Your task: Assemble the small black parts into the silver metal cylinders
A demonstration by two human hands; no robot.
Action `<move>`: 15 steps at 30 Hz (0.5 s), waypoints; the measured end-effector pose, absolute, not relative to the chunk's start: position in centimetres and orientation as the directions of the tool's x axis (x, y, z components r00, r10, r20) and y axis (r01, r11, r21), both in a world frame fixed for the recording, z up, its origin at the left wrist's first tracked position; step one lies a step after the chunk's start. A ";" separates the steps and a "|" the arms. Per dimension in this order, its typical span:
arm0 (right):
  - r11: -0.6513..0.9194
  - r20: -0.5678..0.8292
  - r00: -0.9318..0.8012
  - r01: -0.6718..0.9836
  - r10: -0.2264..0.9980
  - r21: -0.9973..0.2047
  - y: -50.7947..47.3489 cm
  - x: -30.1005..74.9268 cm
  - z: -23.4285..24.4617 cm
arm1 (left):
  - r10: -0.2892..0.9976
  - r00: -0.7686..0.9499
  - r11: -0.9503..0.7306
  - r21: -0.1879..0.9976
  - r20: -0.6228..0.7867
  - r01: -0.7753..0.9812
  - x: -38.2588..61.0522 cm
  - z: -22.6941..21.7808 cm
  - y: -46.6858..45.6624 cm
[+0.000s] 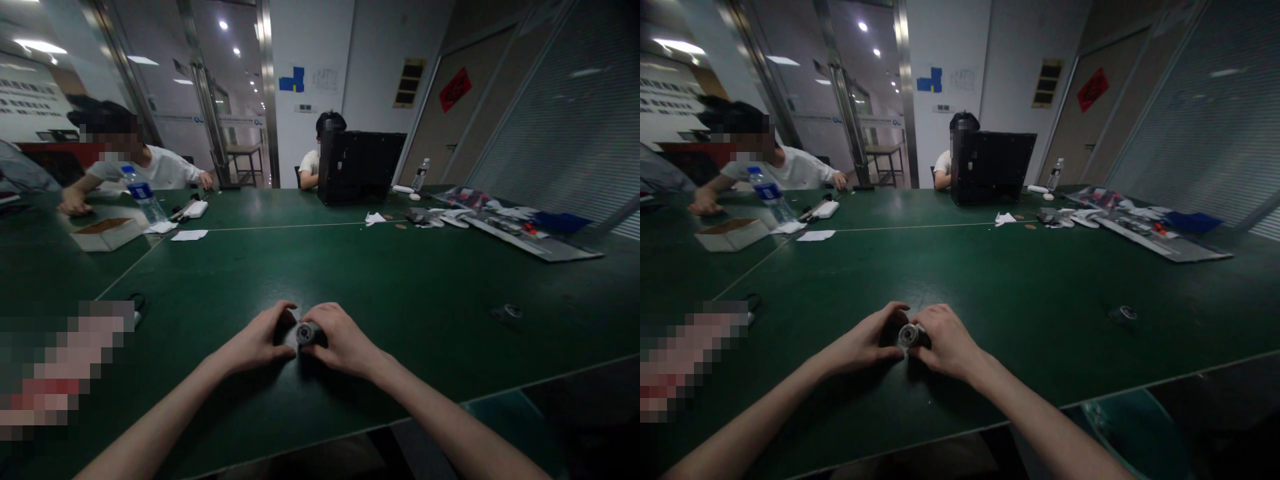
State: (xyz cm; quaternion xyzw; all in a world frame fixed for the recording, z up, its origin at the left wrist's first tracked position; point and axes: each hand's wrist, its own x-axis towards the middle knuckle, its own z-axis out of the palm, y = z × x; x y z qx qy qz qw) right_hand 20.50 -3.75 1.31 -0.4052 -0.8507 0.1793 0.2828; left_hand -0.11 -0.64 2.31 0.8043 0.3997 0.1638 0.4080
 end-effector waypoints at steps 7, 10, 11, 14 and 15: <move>0.208 0.408 0.052 0.799 0.911 -0.565 -9.2 30.9 1.4 | 0.783 0.609 -0.308 0.773 -0.125 0.555 -0.7 1.9 -0.4; -0.294 0.373 0.567 0.761 0.734 -0.578 -12.0 38.7 -1.1 | 0.782 0.611 -0.314 0.770 -0.123 0.556 -0.8 1.9 -0.4; -0.427 0.413 0.685 0.711 0.601 -0.559 -12.9 41.2 -2.1 | 0.782 0.611 -0.313 0.770 -0.123 0.556 -0.8 1.9 -0.4; -0.605 0.443 0.819 0.570 0.364 -0.557 -15.0 47.3 -5.1 | 0.780 0.612 -0.311 0.766 -0.132 0.562 -0.6 2.2 -0.6; -0.608 0.453 0.817 0.571 0.356 -0.552 -15.4 48.8 -6.0 | 0.780 0.611 -0.311 0.761 -0.137 0.569 -0.5 2.4 -0.6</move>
